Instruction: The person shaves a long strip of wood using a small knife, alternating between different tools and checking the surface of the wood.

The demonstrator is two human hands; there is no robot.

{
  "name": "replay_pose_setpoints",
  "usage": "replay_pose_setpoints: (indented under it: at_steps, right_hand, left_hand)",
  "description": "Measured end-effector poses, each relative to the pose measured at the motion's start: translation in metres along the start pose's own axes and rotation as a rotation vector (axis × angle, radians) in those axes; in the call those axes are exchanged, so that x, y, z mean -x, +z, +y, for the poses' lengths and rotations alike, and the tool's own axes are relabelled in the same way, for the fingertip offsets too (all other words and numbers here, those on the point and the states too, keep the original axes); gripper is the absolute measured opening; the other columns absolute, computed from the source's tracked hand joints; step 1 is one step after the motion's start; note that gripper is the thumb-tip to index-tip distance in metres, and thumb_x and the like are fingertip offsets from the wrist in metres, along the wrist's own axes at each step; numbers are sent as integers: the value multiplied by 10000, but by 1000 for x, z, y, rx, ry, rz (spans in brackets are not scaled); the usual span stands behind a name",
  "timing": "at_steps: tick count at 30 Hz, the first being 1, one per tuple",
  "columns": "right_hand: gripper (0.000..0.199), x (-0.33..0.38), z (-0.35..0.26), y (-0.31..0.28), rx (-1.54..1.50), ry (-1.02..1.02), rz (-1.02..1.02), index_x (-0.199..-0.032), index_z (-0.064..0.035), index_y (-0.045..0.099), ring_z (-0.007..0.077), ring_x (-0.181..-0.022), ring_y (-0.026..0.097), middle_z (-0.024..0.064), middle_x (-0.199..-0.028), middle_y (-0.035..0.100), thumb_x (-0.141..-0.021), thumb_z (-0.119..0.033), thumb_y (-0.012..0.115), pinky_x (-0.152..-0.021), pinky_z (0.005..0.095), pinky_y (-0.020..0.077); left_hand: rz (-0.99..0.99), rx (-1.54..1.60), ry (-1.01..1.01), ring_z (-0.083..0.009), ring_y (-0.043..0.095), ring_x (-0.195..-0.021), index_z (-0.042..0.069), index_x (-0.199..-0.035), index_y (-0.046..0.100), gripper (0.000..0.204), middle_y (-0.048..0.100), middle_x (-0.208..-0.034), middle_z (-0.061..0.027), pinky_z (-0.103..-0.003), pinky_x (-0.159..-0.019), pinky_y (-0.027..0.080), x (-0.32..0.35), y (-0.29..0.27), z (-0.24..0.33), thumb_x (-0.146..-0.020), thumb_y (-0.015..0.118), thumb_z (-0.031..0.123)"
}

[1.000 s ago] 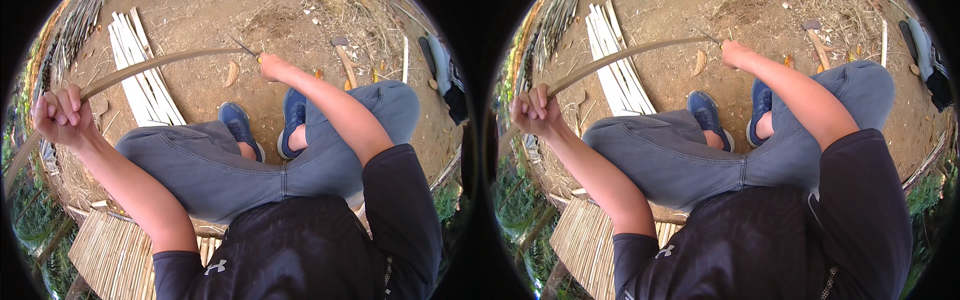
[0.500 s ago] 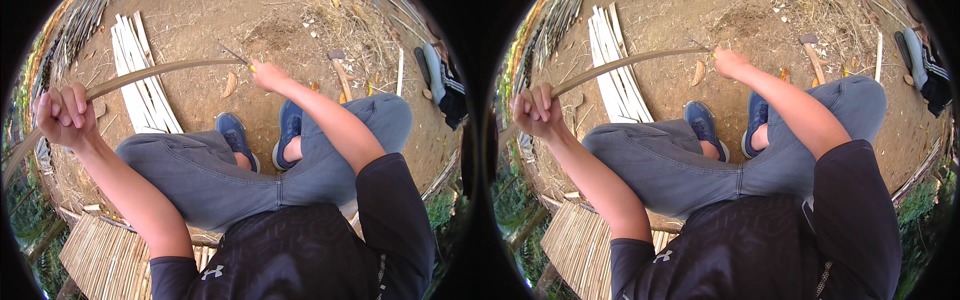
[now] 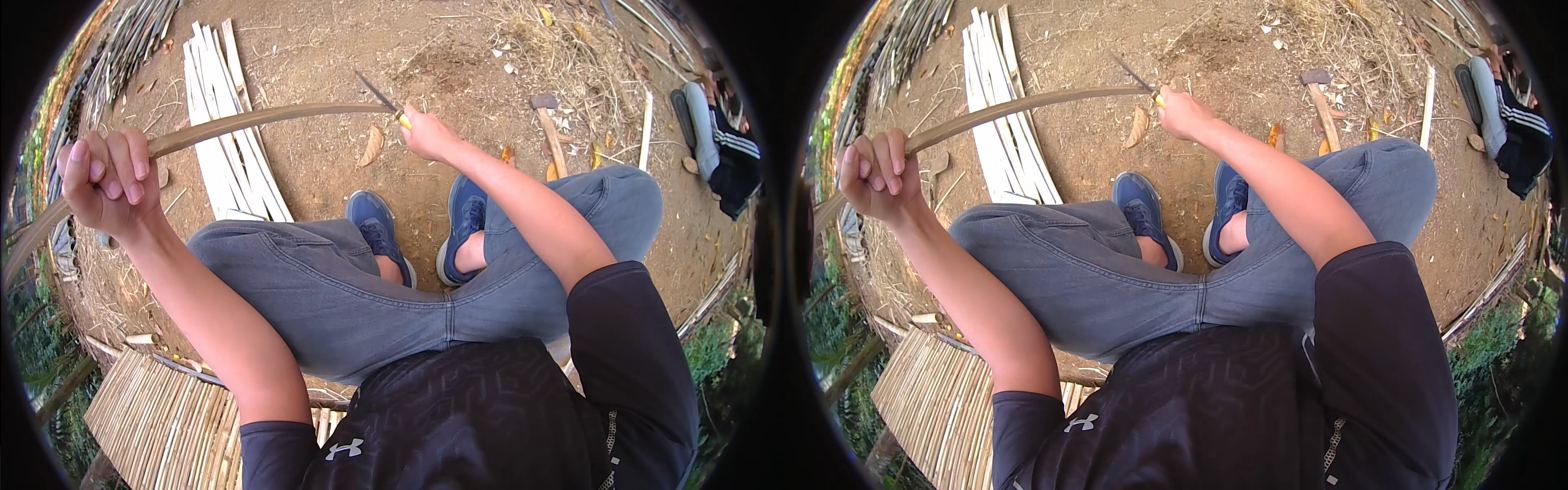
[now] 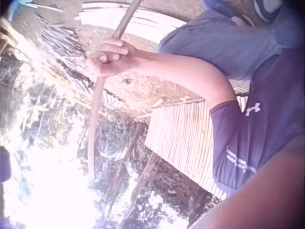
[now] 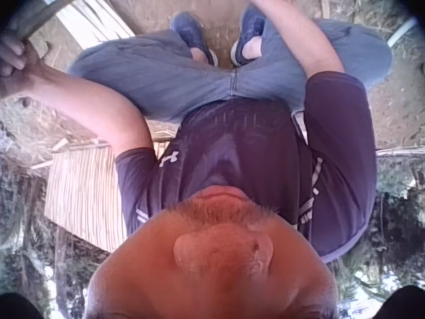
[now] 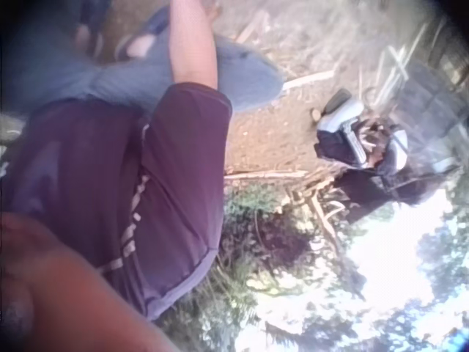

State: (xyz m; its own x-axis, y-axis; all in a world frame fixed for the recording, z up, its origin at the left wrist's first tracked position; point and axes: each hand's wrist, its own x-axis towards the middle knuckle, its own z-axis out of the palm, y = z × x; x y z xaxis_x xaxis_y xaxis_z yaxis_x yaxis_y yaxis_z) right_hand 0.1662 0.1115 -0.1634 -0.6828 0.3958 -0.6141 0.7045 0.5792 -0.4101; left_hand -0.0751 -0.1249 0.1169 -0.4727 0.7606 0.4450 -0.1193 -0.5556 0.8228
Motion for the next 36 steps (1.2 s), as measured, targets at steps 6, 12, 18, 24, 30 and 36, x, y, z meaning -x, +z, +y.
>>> replay_pose_setpoints:
  at_steps: [6,12,18,24,30,36]
  right_hand:
    - [359,-14,31,15,48,42,18,-1265,-13,505,382,-1090,638,227,-1165,651,-930,-140,478,-925,469,511]
    - [347,-31,67,22,34,30,37,-1218,-10,520,404,-1085,632,247,-1137,653,-928,-201,526,-926,483,505]
    - [295,-35,120,31,230,124,-92,-1178,-50,540,392,-1079,635,231,-1117,661,-936,-219,524,-915,496,506]
    - [380,-12,21,19,-166,125,171,-1246,-59,547,369,-1101,636,208,-1159,662,-907,-231,548,-927,477,503]
    - [385,-23,50,18,-204,153,161,-1225,-47,569,362,-1097,636,204,-1178,655,-893,-240,564,-924,455,505]
    - [462,-12,-3,-3,-396,-158,184,-1218,-26,550,363,-1068,635,228,-1123,647,-814,-216,669,-912,442,505]
  left_hand:
    - [26,-6,0,-121,391,-350,92,-620,467,333,394,-467,-8,-307,-489,423,4,-8,3,-949,433,54]
    - [-58,27,-9,-119,402,-350,96,-614,463,340,419,-473,-12,-304,-489,432,-10,-1,-5,-947,413,56]
    - [-24,0,9,-94,384,-347,99,-620,487,310,432,-464,14,-267,-498,399,-19,5,-18,-925,444,72]
    - [400,-363,148,-312,635,-909,51,-867,601,357,570,-735,-85,-475,-926,515,-9,5,-12,-935,525,393]
    - [739,-560,151,-244,596,-954,56,-1118,495,682,508,-889,-81,-443,-854,504,-26,36,-43,-927,431,707]
    - [837,-412,164,-206,416,-660,92,-870,501,710,425,-770,-46,-413,-731,432,-15,29,-32,-952,215,737]
